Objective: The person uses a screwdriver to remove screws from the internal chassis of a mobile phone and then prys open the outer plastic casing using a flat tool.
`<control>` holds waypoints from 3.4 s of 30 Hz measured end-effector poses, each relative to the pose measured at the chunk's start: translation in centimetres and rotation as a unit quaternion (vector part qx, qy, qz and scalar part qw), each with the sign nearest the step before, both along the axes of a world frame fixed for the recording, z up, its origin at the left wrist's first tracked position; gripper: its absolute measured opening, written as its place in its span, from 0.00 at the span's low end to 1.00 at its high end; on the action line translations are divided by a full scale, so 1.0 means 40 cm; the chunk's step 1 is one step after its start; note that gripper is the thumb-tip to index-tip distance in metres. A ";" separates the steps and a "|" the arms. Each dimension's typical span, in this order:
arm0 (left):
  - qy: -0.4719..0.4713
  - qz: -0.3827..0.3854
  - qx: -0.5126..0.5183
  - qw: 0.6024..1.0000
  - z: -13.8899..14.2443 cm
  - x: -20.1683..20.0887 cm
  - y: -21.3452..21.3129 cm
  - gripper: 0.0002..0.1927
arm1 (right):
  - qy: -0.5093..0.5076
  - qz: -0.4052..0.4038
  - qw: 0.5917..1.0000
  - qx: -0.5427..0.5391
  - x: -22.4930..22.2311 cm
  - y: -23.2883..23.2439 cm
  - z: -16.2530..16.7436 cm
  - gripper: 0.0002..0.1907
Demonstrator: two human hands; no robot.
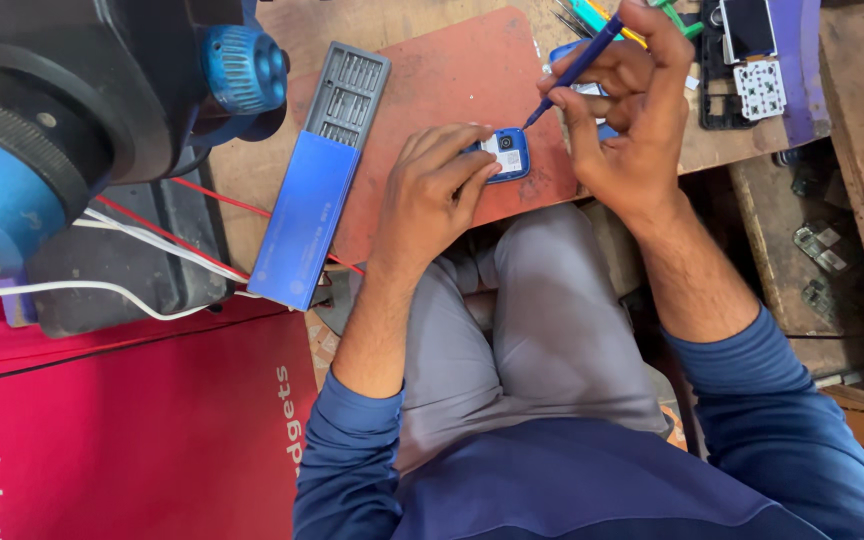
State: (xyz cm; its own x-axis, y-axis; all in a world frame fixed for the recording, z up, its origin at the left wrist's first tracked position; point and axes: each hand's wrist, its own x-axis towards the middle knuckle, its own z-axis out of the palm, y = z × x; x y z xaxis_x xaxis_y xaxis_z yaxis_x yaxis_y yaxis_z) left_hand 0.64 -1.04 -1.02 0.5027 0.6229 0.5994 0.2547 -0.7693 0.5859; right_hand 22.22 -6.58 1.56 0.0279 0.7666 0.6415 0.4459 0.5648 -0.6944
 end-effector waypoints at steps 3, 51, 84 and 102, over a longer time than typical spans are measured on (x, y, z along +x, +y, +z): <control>-0.002 -0.001 -0.010 1.000 -0.001 0.001 -0.001 0.05 | -0.010 0.001 1.000 0.001 0.001 0.008 -0.011 0.36; -0.009 -0.008 -0.010 1.000 -0.012 0.002 0.000 0.05 | -0.044 0.027 0.998 -0.021 -0.002 0.071 0.010 0.28; -0.012 -0.011 -0.006 1.000 -0.013 0.003 0.005 0.05 | -0.002 0.073 0.994 -0.088 0.013 0.072 0.019 0.27; -0.014 -0.012 -0.007 1.000 -0.017 0.004 0.008 0.05 | -0.034 0.063 0.997 -0.031 0.011 0.071 0.030 0.30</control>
State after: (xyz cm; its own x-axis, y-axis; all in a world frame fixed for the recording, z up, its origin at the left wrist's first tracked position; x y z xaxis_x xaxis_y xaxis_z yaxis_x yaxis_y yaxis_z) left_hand 0.81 -0.73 -1.68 0.5008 0.6189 0.6051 0.2185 -0.7668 0.6035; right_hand 22.65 -3.74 2.76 -0.1125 0.7990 0.5907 0.4219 0.5766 -0.6997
